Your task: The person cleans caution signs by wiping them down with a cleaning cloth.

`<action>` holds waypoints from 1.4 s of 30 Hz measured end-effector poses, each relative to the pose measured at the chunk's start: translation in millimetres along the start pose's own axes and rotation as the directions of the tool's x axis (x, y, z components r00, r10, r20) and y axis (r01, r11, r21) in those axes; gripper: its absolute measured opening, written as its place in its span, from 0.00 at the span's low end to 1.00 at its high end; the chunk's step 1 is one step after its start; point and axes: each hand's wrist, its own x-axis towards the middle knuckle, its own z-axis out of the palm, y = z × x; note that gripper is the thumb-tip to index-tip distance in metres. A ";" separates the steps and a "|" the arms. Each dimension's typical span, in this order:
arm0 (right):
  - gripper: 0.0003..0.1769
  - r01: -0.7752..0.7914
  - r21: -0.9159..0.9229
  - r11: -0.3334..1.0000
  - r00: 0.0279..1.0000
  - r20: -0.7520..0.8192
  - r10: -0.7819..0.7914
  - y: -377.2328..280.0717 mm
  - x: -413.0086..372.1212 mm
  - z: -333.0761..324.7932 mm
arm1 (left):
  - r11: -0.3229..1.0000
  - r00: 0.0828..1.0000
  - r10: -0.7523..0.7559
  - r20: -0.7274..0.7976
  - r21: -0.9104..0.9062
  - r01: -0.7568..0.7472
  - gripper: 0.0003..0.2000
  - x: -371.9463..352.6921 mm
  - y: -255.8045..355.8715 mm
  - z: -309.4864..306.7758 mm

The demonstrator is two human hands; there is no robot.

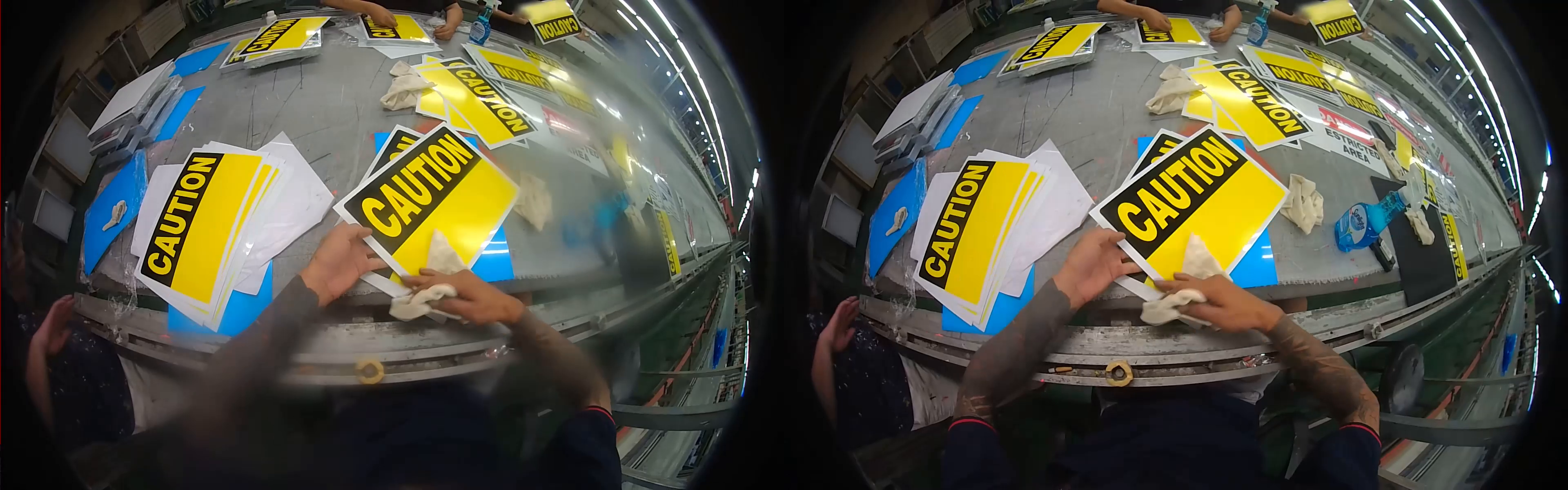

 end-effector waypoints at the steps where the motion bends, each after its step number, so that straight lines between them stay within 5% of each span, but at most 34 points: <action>1: 0.21 -0.255 0.203 0.945 0.967 0.022 0.256 -4.3 -13.5 -12.7 | 0.999 1.000 0.015 0.005 0.032 -0.015 0.24 -0.1 -1.1 -2.1; 3: 0.20 -0.279 0.642 0.714 0.918 -0.040 0.395 9.4 -32.8 -28.8 | 0.999 1.000 0.025 -0.011 0.046 -0.024 0.25 -2.9 1.0 2.0; 5: 0.22 0.232 0.899 0.372 0.881 -0.356 0.310 44.9 -37.7 -29.6 | 0.998 0.999 0.032 -0.014 0.058 -0.031 0.25 -1.7 -0.5 1.0; 8: 0.28 0.352 0.863 0.362 0.924 -0.382 0.013 -15.2 -12.4 -56.5 | 0.997 0.998 0.031 -0.047 0.070 -0.027 0.24 -1.9 -1.5 1.5; 11: 0.27 0.304 0.833 0.463 0.791 -0.492 0.365 -10.9 13.4 -68.9 | 0.998 0.998 0.029 -0.050 0.062 -0.025 0.23 1.0 -2.5 -2.5; 12: 0.26 0.172 0.557 0.813 0.717 -0.636 0.284 -8.0 23.5 -75.1 | 0.998 0.999 0.025 -0.045 0.054 -0.023 0.23 1.7 -4.1 -4.5; 13: 0.25 -0.021 0.169 0.985 0.670 -0.729 0.140 -4.1 35.0 -81.8 | 0.998 0.998 0.025 -0.058 0.060 -0.022 0.23 0.2 -6.0 -4.2; 14: 0.24 -0.228 -0.248 0.942 0.660 -0.750 -0.038 -0.2 43.6 -84.6 | 0.998 0.997 0.027 -0.070 0.064 -0.022 0.23 -0.6 -7.8 -4.2; 15: 0.22 -0.178 -0.173 0.969 0.655 -0.756 -0.014 3.0 49.0 -84.3 | 0.997 0.996 0.034 -0.083 0.066 -0.028 0.23 0.0 -6.6 -2.1; 18: 0.20 0.076 -0.440 0.894 0.772 -0.541 -0.333 16.4 76.9 -46.8 | 0.992 0.992 0.057 -0.115 0.123 -0.042 0.23 -5.9 -4.0 10.8; 20: 0.20 0.049 -0.670 0.741 0.887 -0.311 -0.340 16.1 95.6 -26.9 | 0.990 0.995 0.045 -0.087 0.140 -0.033 0.22 -0.6 -5.2 3.0; 24: 0.11 -0.084 -0.478 0.874 0.802 -0.553 -0.225 35.6 143.5 -54.7 | 0.990 0.996 0.031 -0.088 0.140 -0.019 0.22 -0.7 -2.9 3.7; 26: 0.12 0.213 -0.531 0.820 0.822 -0.356 -0.444 19.8 148.4 -21.8 | 0.986 0.988 0.001 -0.152 0.163 0.024 0.22 -3.2 0.6 1.1; 28: 0.14 0.227 -0.451 0.863 0.870 -0.304 -0.387 10.4 147.3 -17.6 | 0.983 0.976 -0.033 -0.214 0.168 0.070 0.22 -4.3 -0.4 -0.8; 31: 0.13 0.099 -0.503 0.859 0.795 -0.480 -0.372 43.2 155.9 -65.6 | 0.995 0.993 0.006 -0.120 0.100 0.006 0.22 -1.8 -0.9 4.3; 35: 0.15 0.204 -0.431 0.879 0.849 -0.370 -0.378 25.7 137.6 -41.7 | 0.996 0.988 0.004 -0.157 0.094 0.011 0.23 -4.2 4.3 11.5; 38: 0.17 0.086 -0.574 0.814 0.830 -0.411 -0.378 40.3 141.8 -60.9 | 0.998 0.994 0.034 -0.109 0.057 -0.028 0.23 2.1 -2.6 10.0; 42: 0.18 0.201 -0.454 0.868 0.879 -0.309 -0.364 35.7 128.4 -54.9 | 0.995 0.984 0.005 -0.178 0.095 0.012 0.22 -3.5 2.5 18.8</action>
